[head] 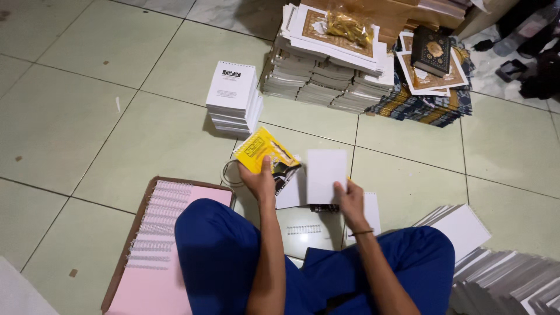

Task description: The person sits on the floor and assembles spiral-bound notebooks by hand. They pick up a stack of white paper sheets, align them, and insert a metal spiral binding wire through the pre-punched holes. After securing the binding, they place a yellow cover sheet on top of the assembled notebook and stack it with others.

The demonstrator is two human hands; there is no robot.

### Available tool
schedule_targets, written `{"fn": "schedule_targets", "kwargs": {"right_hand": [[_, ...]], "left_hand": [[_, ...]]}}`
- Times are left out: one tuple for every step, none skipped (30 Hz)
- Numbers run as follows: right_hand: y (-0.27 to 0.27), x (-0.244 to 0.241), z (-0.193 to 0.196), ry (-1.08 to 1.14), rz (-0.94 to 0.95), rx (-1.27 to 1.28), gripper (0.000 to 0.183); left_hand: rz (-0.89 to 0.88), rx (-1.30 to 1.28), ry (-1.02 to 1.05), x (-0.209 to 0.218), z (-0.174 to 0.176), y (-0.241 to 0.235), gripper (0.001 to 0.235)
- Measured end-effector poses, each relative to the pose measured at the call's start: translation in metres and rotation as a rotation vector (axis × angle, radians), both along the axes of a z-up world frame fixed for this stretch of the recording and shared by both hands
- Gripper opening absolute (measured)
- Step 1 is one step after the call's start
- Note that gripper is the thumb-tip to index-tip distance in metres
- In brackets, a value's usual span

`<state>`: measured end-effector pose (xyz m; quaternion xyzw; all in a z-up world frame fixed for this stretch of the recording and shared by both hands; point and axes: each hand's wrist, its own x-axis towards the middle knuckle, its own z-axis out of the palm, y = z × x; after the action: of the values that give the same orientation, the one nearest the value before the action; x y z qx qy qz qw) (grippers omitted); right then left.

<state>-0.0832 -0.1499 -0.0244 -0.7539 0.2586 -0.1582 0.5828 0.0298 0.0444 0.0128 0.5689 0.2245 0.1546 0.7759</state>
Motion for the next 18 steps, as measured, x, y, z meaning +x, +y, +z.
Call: {"fn": "schedule_targets", "kwargs": {"right_hand": [[-0.013,-0.006,-0.008,0.0,-0.002,0.004,0.023],[-0.029,-0.01,-0.015,-0.027,-0.052,0.026,0.024],[-0.046,-0.014,-0.022,-0.053,-0.101,0.049,0.027],[-0.048,-0.017,-0.013,-0.06,-0.101,0.043,0.027],[-0.05,-0.02,-0.005,-0.056,-0.121,0.103,0.028],[-0.049,-0.025,0.001,-0.045,-0.139,0.169,0.03],[-0.053,-0.024,-0.003,-0.046,-0.137,0.169,0.03],[-0.054,-0.023,-0.009,-0.024,-0.109,0.149,0.03],[-0.056,-0.023,-0.014,-0.002,-0.08,0.13,0.031],[-0.04,-0.021,0.009,-0.002,-0.084,0.135,0.031],[-0.025,-0.019,0.033,0.001,-0.062,0.134,0.028],[-0.009,-0.017,0.056,0.005,-0.042,0.135,0.027],[-0.013,-0.018,0.039,0.005,-0.047,0.142,0.027],[-0.016,-0.017,0.023,0.01,-0.004,0.128,0.029],[-0.019,-0.015,0.006,0.015,0.039,0.114,0.031],[-0.018,-0.012,0.003,0.011,0.029,0.123,0.031],[-0.016,-0.008,0.0,0.012,0.079,0.106,0.029],[-0.015,-0.006,-0.002,0.014,0.126,0.088,0.028]], "left_hand": [[-0.002,0.004,0.0,-0.001,-0.007,-0.001,0.056],[-0.071,0.034,0.03,0.0,-0.014,-0.007,0.055],[-0.14,0.065,0.061,0.0,-0.02,-0.012,0.053],[-0.141,0.06,0.054,-0.004,-0.017,-0.015,0.053],[-0.245,0.109,0.107,-0.008,-0.015,-0.018,0.049],[-0.347,0.165,0.166,-0.015,-0.014,-0.017,0.045],[-0.345,0.164,0.166,-0.016,-0.018,-0.023,0.045],[-0.431,0.174,0.144,-0.018,-0.022,-0.027,0.043],[-0.516,0.184,0.122,-0.02,-0.026,-0.032,0.041],[-0.519,0.19,0.123,-0.024,-0.012,-0.032,0.041],[-0.583,0.2,0.09,-0.027,0.002,-0.033,0.039],[-0.649,0.211,0.057,-0.031,0.016,-0.033,0.037],[-0.653,0.218,0.059,-0.031,0.016,-0.034,0.037],[-0.668,0.227,0.049,-0.03,0.018,-0.035,0.036],[-0.683,0.235,0.038,-0.028,0.02,-0.035,0.035],[-0.693,0.245,0.038,-0.024,0.005,-0.037,0.035],[-0.681,0.253,-0.008,-0.02,-0.011,-0.039,0.039],[-0.673,0.258,-0.052,-0.016,-0.026,-0.041,0.043]]}}
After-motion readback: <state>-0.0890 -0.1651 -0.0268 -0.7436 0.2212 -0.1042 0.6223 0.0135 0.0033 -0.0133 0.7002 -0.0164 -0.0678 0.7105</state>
